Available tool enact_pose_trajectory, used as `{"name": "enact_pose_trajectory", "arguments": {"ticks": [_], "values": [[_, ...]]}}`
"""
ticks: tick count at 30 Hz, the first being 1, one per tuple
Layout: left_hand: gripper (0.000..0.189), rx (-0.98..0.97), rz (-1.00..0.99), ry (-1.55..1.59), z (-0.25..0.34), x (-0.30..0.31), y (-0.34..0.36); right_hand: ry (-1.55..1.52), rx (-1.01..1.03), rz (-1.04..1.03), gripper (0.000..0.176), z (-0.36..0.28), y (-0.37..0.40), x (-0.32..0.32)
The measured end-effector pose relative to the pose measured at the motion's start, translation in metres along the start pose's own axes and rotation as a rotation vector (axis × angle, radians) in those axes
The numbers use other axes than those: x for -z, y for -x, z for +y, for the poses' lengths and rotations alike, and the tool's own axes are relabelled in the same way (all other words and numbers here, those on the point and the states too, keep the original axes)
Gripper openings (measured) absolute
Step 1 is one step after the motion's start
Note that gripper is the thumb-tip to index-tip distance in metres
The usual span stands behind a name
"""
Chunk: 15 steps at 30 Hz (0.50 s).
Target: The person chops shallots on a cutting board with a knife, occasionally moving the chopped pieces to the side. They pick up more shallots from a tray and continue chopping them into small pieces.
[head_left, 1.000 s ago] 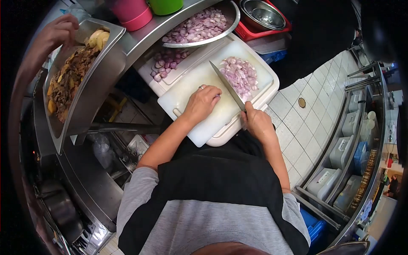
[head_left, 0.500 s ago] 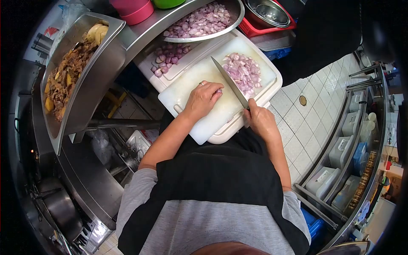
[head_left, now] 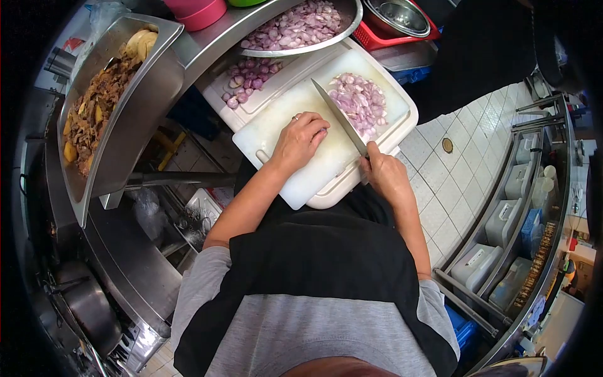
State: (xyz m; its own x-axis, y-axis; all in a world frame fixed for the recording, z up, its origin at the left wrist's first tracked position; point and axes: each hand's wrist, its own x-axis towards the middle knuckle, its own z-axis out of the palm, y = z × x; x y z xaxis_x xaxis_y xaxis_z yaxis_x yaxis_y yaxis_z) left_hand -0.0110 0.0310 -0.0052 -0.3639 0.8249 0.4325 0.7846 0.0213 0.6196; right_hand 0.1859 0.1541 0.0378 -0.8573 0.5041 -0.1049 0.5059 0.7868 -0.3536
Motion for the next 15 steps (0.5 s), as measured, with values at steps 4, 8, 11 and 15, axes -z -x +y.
{"name": "enact_pose_trajectory", "arguments": {"ticks": [4,8,11,15], "values": [[0.020,0.011,0.052,-0.031,-0.0001,-0.0012,0.0011,0.007,-0.012,-0.009,0.026,-0.0003,0.0003,-0.0001],[0.021,0.015,0.067,-0.040,0.0044,0.0001,0.0003,0.008,-0.010,0.000,0.025,-0.0011,0.0011,0.0000],[0.020,0.034,0.034,-0.059,0.0046,0.0008,0.0022,0.019,-0.008,0.013,0.025,-0.0019,0.0019,-0.0006],[0.020,0.017,0.030,-0.037,0.0043,0.0015,0.0054,0.011,0.007,0.023,0.025,-0.0007,0.0024,-0.0016]]}}
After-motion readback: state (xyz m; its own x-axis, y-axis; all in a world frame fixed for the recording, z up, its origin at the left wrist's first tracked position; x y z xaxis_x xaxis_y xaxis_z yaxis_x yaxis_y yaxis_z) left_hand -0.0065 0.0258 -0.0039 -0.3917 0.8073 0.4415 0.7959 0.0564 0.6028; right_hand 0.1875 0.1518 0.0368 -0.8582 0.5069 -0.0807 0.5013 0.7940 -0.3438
